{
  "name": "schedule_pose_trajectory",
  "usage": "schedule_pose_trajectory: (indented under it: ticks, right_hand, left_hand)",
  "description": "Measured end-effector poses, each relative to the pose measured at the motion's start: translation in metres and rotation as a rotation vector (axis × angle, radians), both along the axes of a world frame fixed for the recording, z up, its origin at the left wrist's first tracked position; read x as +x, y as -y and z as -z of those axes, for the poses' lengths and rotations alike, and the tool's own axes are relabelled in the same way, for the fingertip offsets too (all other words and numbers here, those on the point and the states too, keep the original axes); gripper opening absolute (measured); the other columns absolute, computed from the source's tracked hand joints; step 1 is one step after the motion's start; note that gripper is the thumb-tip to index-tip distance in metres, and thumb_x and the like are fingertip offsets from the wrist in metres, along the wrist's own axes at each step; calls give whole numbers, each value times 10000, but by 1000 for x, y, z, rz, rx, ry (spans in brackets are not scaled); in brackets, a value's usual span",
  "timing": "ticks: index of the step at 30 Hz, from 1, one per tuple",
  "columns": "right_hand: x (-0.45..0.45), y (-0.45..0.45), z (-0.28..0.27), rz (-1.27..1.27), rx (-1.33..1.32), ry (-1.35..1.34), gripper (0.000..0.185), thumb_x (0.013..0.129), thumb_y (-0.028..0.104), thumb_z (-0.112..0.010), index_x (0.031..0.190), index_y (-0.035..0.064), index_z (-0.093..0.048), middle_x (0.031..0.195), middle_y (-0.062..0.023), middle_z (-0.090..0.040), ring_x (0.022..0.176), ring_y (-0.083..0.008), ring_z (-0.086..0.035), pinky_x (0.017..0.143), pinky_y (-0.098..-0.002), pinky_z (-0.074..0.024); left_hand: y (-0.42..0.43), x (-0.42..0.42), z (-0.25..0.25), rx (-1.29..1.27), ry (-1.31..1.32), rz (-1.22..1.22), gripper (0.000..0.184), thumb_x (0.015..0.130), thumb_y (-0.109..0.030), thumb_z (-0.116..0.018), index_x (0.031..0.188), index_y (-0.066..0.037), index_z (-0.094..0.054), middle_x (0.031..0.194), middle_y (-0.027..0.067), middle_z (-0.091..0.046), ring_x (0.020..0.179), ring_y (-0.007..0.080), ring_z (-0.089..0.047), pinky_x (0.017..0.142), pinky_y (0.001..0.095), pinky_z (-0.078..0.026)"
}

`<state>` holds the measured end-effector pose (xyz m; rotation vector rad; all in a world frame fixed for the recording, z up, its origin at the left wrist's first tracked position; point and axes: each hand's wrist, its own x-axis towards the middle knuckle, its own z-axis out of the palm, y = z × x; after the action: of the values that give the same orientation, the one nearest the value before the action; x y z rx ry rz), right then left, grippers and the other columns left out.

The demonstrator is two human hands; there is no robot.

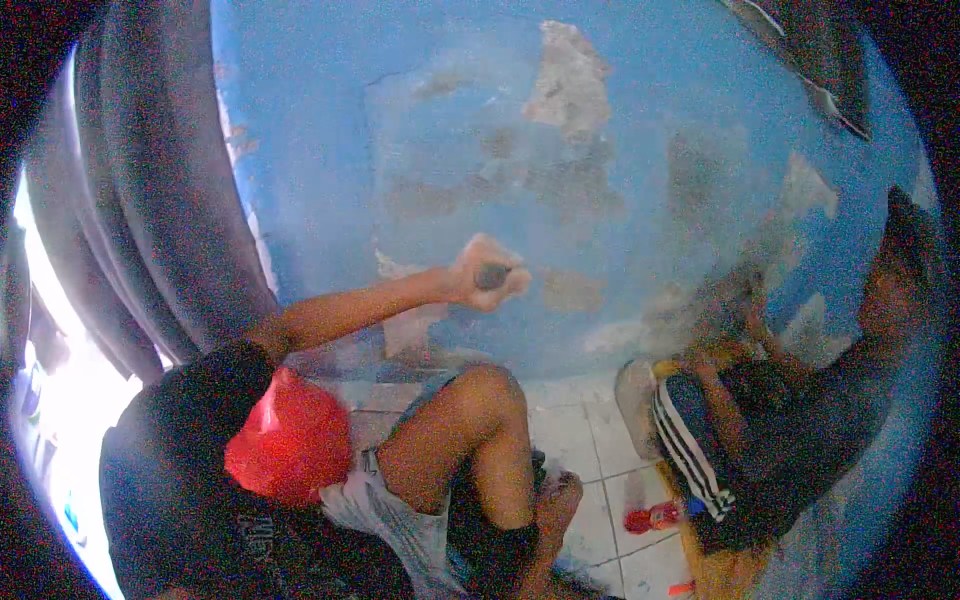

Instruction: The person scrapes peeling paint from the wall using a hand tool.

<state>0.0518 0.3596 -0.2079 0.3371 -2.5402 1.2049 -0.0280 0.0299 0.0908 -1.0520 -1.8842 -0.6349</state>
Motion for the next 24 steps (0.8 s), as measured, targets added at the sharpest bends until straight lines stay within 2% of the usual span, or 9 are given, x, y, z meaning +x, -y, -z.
schedule_pose_trajectory:
  ticks: [3,4,6,11,15,16,19,21,24]
  right_hand:
    - [1,5,-15,33,32,-58,254,820,139,-584,990,-27,-497,881,-177,-524,798,-304,-527,717,-384,-439]
    - [11,7,-43,-19,-67,212,268,815,126,-591,1011,-25,-488,889,-178,-518,801,-297,-526,716,-382,-439]
    - [2,-1,-6,-26,-8,-18,268,808,105,-597,1014,-25,-485,897,-172,-515,812,-290,-524,722,-380,-438]
    - [1,4,-8,33,-45,34,266,817,113,-591,1018,-26,-487,909,-168,-511,830,-288,-518,733,-382,-435]
    - [-11,-11,38,10,-19,-44,290,827,139,-590,1037,-36,-491,939,-178,-516,842,-299,-521,750,-387,-435]
    - [-1,-4,9,9,0,39,307,831,152,-586,1050,-43,-495,968,-189,-520,849,-314,-528,771,-386,-436]
    - [-2,-7,11,-13,87,-225,287,833,159,-581,1017,-51,-515,897,-204,-547,855,-338,-537,769,-397,-434]
    - [-3,-3,3,34,77,-146,275,828,156,-588,1000,-47,-519,897,-202,-550,852,-335,-538,767,-391,-435]
    - [-1,-8,8,33,79,-105,263,814,147,-603,980,-39,-522,896,-197,-554,849,-327,-540,758,-385,-438]
  left_hand:
    - [9,-9,-15,72,10,-44,276,819,-106,-565,560,-37,-501,498,129,-394,381,185,-367,387,335,-306]
    - [17,-8,-10,104,37,-73,258,815,-103,-569,572,-37,-514,502,134,-399,385,177,-370,389,331,-308]
    - [4,-11,-7,112,48,-68,242,804,-112,-581,581,-38,-523,507,135,-407,388,182,-379,391,330,-312]
    - [-4,22,-23,178,-5,87,177,784,-113,-598,625,-43,-560,521,132,-451,402,205,-431,405,327,-338]
    - [5,-12,9,-55,9,66,109,771,-82,-589,667,-48,-598,547,101,-523,428,215,-490,423,307,-375]
    - [4,-11,8,-161,41,73,101,771,-72,-581,675,-47,-601,549,95,-529,430,222,-495,427,302,-381]
    - [-9,21,-15,119,-23,67,144,782,-81,-583,643,-45,-572,552,90,-539,446,216,-522,444,284,-408]
    - [-2,13,-6,194,19,23,154,787,-82,-582,638,-45,-570,559,92,-554,457,212,-542,455,277,-424]
    - [8,-20,17,-137,124,-137,127,796,-91,-584,685,-40,-618,618,98,-618,506,194,-595,487,272,-463]
